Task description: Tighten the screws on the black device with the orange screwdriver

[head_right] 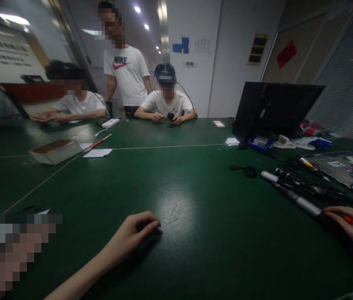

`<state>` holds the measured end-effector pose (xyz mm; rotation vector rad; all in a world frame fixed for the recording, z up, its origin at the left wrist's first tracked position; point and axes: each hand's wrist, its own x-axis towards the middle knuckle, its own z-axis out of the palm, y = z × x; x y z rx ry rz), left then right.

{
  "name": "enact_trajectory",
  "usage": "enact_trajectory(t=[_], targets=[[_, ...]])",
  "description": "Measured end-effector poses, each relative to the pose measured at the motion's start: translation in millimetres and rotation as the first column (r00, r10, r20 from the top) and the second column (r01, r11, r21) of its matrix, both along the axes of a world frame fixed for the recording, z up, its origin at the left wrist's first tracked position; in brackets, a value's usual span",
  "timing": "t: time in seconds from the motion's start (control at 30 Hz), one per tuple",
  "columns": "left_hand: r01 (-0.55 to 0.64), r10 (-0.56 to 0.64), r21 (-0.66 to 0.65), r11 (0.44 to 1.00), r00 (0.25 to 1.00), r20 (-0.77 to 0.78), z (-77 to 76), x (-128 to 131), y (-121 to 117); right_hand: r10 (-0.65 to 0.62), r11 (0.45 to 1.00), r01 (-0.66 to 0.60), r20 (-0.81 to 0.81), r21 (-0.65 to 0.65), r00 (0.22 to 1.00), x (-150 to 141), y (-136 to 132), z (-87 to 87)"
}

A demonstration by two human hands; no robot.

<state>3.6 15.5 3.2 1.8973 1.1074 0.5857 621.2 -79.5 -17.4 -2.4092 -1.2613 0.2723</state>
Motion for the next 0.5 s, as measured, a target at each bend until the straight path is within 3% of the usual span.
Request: enact_trajectory(t=[0.1, 0.3, 0.5], targets=[[0.004, -0.004, -0.007, 1.000, 1.000, 0.009, -0.1, 0.3, 0.0, 0.035, 0.999, -0.035, -0.011, 0.013, 0.999, -3.5, -2.1, 3.0], [0.000, 0.001, -0.020, 1.000, 1.000, 0.013, 0.3, 0.5, -1.3, -0.089, 0.995, 0.084, -0.112, -0.051, 0.990, -31.6, 5.8, 19.5], [-0.005, 0.005, 0.003, 1.000, 1.000, 0.002, -0.1, 0.3, -1.2, -0.054, 0.998, 0.055, -0.028, 0.008, 0.998, -49.6, 5.7, 22.3]])
